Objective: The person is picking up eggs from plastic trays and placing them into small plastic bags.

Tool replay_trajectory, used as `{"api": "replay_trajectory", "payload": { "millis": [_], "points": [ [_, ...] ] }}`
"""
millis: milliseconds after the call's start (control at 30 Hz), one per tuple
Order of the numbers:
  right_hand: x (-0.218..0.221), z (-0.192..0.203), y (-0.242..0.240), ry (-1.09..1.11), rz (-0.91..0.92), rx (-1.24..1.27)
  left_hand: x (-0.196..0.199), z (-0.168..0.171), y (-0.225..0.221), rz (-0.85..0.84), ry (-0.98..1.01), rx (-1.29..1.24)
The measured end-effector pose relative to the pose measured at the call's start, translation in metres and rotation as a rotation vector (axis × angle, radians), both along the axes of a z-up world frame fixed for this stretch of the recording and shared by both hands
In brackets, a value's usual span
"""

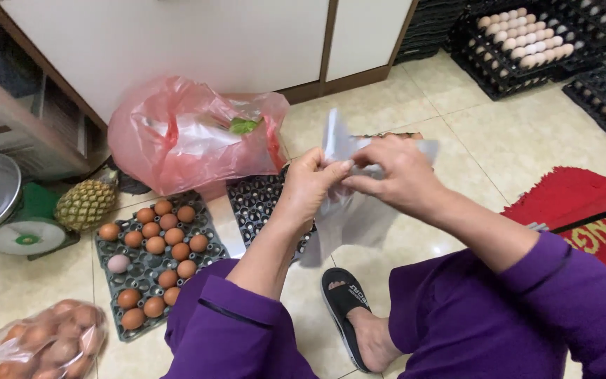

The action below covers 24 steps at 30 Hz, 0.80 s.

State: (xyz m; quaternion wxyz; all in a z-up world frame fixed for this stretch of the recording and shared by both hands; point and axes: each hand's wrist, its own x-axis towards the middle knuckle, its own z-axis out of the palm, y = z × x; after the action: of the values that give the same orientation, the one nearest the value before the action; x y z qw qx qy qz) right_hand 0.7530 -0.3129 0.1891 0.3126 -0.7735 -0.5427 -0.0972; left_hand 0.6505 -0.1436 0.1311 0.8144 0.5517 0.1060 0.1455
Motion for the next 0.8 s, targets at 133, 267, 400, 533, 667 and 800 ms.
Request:
{"api": "replay_trajectory", "payload": {
  "millis": [133,267,400,533,667,800],
  "points": [
    [0.003,-0.009,0.008,0.027,0.035,0.007,0.013,-0.019,0.000,0.049,-0.006,-0.057],
    [0.006,-0.007,0.009,-0.037,0.033,-0.006,0.010,-0.015,-0.002,0.058,-0.013,-0.045],
    [0.009,-0.006,0.004,0.026,0.006,-0.030,0.002,0.000,-0.005,0.079,0.025,-0.110],
    [0.008,-0.004,0.004,0.080,-0.005,-0.029,0.000,0.003,-0.005,0.128,0.066,-0.155],
    [0.001,0.002,0.004,0.152,-0.021,-0.013,0.000,0.006,-0.006,0.130,0.086,-0.189],
    [0.002,-0.001,0.006,0.128,-0.036,-0.021,-0.005,0.013,-0.009,0.120,0.097,-0.271]
  ]
}}
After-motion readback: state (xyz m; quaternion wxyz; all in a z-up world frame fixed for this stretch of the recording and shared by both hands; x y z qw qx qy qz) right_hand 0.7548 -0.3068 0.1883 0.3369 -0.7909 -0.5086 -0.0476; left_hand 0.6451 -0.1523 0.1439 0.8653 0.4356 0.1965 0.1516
